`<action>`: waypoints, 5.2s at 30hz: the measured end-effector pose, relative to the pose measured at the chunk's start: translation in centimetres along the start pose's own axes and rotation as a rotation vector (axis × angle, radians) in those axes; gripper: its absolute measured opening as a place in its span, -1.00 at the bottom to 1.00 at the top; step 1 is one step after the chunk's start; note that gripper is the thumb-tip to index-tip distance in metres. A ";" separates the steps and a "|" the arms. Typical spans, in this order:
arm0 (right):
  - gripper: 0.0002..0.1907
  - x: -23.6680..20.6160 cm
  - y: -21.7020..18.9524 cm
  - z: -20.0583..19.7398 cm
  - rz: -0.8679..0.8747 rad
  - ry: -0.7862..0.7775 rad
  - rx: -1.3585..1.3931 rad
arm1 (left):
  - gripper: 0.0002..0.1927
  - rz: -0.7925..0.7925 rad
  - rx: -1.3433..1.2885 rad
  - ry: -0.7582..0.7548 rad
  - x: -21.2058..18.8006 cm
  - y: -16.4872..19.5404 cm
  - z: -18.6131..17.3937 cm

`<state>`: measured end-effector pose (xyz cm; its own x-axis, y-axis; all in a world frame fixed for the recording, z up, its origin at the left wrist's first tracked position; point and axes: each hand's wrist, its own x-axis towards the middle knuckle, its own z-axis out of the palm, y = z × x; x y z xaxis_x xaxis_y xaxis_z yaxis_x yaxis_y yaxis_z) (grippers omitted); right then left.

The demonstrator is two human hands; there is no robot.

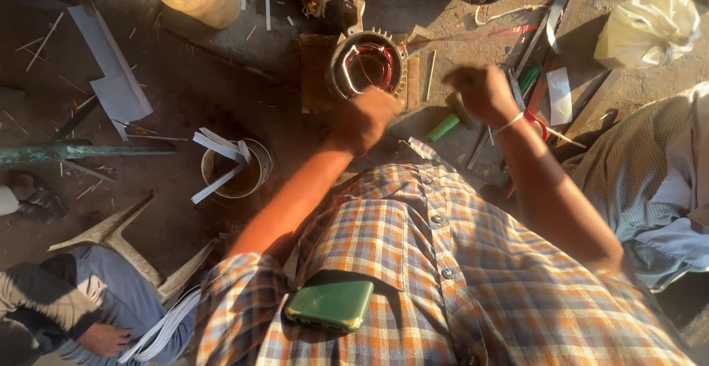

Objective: The person works on an electric motor stator resting on a wooden block, pressing white insulation strips into the slots around the red copper windings by hand. They use pliers to grip and position wires and strips, and at times hold a hammer and scissors while continuing to seat the insulation around the stator.

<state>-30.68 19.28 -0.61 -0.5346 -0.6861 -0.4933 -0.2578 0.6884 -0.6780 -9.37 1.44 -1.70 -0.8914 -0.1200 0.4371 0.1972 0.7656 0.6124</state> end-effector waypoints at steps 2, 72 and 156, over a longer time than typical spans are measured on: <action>-0.81 0.1 -2.3 -0.7 -0.342 0.125 -0.021 | -0.85 0.025 0.199 -0.098 0.3 1.4 2.6; -0.86 1.1 -5.4 3.1 -0.617 0.086 -0.597 | -0.91 -0.197 0.019 0.284 1.1 -1.7 -0.5; -0.80 1.9 -1.6 4.0 -0.172 0.020 -0.012 | -0.73 -0.074 0.230 0.151 1.9 -2.4 1.2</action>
<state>-28.02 15.91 -2.65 -0.4978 -0.7891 -0.3598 -0.3563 0.5643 -0.7447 -12.05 0.09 -3.12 -0.8258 -0.2606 0.5001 0.0207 0.8722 0.4886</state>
